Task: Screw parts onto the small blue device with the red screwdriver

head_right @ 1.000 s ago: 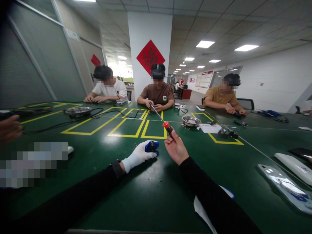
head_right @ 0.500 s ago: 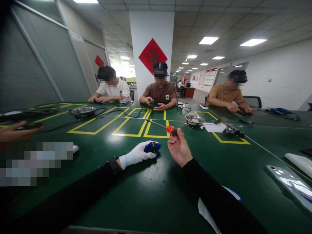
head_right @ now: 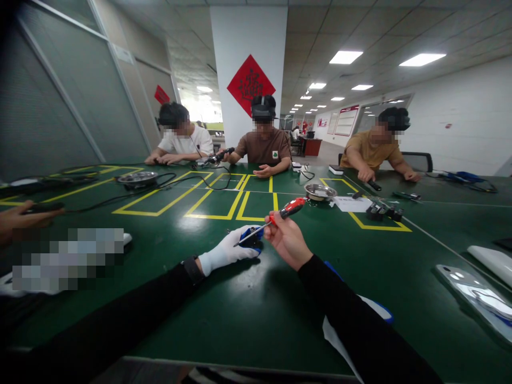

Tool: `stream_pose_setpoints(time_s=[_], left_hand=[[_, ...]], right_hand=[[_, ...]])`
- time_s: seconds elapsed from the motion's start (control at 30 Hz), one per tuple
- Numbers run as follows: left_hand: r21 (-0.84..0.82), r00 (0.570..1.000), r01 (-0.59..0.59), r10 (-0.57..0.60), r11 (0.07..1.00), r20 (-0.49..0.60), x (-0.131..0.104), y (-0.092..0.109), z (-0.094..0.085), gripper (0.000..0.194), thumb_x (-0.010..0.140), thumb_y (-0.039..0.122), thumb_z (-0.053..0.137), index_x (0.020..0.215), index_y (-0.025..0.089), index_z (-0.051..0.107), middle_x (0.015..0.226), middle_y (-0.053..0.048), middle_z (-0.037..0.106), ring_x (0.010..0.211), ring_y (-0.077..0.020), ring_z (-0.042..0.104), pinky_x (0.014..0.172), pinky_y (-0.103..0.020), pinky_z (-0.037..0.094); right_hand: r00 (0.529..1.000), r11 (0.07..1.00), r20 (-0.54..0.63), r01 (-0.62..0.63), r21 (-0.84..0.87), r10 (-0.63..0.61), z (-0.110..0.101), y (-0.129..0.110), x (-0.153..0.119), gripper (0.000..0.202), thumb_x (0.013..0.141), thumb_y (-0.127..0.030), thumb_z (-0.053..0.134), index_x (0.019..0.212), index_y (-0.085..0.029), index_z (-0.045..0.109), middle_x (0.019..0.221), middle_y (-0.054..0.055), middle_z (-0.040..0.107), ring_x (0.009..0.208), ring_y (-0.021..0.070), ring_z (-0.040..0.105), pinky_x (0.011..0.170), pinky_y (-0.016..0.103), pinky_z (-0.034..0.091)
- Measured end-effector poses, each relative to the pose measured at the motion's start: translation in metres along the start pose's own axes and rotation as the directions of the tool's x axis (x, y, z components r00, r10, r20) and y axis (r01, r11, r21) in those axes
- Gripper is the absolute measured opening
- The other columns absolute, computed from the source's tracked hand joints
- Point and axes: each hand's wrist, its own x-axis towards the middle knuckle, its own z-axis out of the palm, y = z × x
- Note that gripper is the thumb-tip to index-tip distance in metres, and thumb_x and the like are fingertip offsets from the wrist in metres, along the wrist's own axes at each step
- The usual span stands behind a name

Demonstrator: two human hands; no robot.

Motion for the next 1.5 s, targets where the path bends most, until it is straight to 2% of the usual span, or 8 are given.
stream_pose_setpoints(time_s=[0.13, 0.33, 0.47, 0.57, 0.77, 0.97, 1.07, 1.5], left_hand=[[0.027, 1.0, -0.025, 0.026, 0.999, -0.013, 0.003, -0.004, 0.001, 0.061, 0.063, 0.026, 0.076, 0.12, 0.015, 0.055, 0.115, -0.009, 0.063, 0.104, -0.0233, 0.059, 0.096, -0.038, 0.044], [0.056, 0.999, 0.032, -0.033, 0.998, 0.008, 0.002, 0.0, -0.001, 0.048, 0.073, 0.031, 0.068, 0.116, 0.013, 0.057, 0.108, -0.009, 0.066, 0.093, -0.0213, 0.063, 0.087, -0.036, 0.049], [0.097, 0.999, 0.047, -0.047, 0.994, 0.0, 0.001, -0.003, -0.001, 0.049, 0.073, 0.029, 0.067, 0.118, 0.013, 0.056, 0.11, -0.009, 0.065, 0.097, -0.0217, 0.062, 0.092, -0.037, 0.046], [0.128, 0.999, 0.051, -0.052, 0.991, 0.008, 0.001, -0.005, -0.001, 0.053, 0.074, 0.027, 0.065, 0.124, 0.014, 0.053, 0.112, -0.009, 0.064, 0.098, -0.0223, 0.061, 0.092, -0.038, 0.046], [0.23, 0.991, -0.116, 0.128, 0.966, -0.04, 0.0, -0.003, -0.001, 0.055, 0.073, 0.027, 0.066, 0.126, 0.017, 0.053, 0.126, -0.011, 0.055, 0.118, -0.0265, 0.05, 0.105, -0.042, 0.034], [0.154, 1.0, -0.012, 0.015, 0.988, -0.018, 0.001, -0.005, -0.001, 0.054, 0.073, 0.029, 0.067, 0.123, 0.017, 0.054, 0.119, -0.009, 0.061, 0.108, -0.0246, 0.057, 0.099, -0.041, 0.041], [0.143, 1.0, -0.008, 0.011, 0.99, -0.022, 0.0, -0.004, -0.001, 0.052, 0.072, 0.027, 0.067, 0.122, 0.016, 0.055, 0.118, -0.009, 0.062, 0.107, -0.0247, 0.058, 0.1, -0.041, 0.041], [0.162, 1.0, 0.005, 0.0, 0.987, -0.03, 0.001, -0.005, 0.0, 0.05, 0.072, 0.028, 0.067, 0.119, 0.016, 0.056, 0.117, -0.009, 0.063, 0.106, -0.0243, 0.059, 0.098, -0.04, 0.042]], right_hand=[[0.977, 0.955, -0.059, 0.186, -0.232, -0.205, -0.005, 0.012, 0.0, 0.031, 0.089, -0.053, 0.043, 0.092, -0.022, 0.045, 0.06, -0.002, 0.062, 0.038, 0.0102, 0.053, 0.037, 0.02, 0.041], [0.86, 0.738, 0.08, 0.477, -0.476, -0.504, 0.005, 0.024, -0.016, 0.02, 0.093, -0.043, 0.04, 0.1, -0.024, 0.042, 0.067, -0.004, 0.06, 0.042, 0.0096, 0.055, 0.04, 0.021, 0.04], [0.824, 0.587, 0.222, 0.535, -0.608, -0.521, 0.007, 0.028, -0.024, 0.017, 0.093, -0.037, 0.043, 0.1, -0.022, 0.045, 0.068, -0.004, 0.058, 0.047, 0.0098, 0.055, 0.046, 0.024, 0.042], [0.818, 0.52, 0.256, 0.536, -0.665, -0.515, 0.003, 0.03, -0.025, 0.017, 0.091, -0.036, 0.045, 0.101, -0.022, 0.047, 0.069, -0.003, 0.058, 0.049, 0.0109, 0.054, 0.05, 0.026, 0.043], [0.846, 0.574, 0.2, 0.491, -0.656, -0.494, 0.0, 0.029, -0.023, 0.016, 0.089, -0.038, 0.05, 0.096, -0.024, 0.053, 0.072, -0.001, 0.061, 0.052, 0.0128, 0.054, 0.055, 0.028, 0.044], [0.874, 0.632, 0.165, 0.45, -0.63, -0.457, -0.002, 0.03, -0.022, 0.016, 0.085, -0.036, 0.057, 0.095, -0.024, 0.056, 0.074, 0.001, 0.062, 0.057, 0.0148, 0.055, 0.057, 0.03, 0.046], [0.893, 0.663, 0.139, 0.415, -0.624, -0.428, -0.004, 0.031, -0.022, 0.015, 0.083, -0.035, 0.059, 0.094, -0.024, 0.056, 0.073, 0.001, 0.061, 0.06, 0.0153, 0.055, 0.059, 0.03, 0.046], [0.893, 0.708, 0.097, 0.411, -0.574, -0.44, -0.003, 0.032, -0.022, 0.014, 0.081, -0.036, 0.06, 0.089, -0.024, 0.056, 0.069, 0.0, 0.061, 0.059, 0.0155, 0.056, 0.056, 0.029, 0.047]])
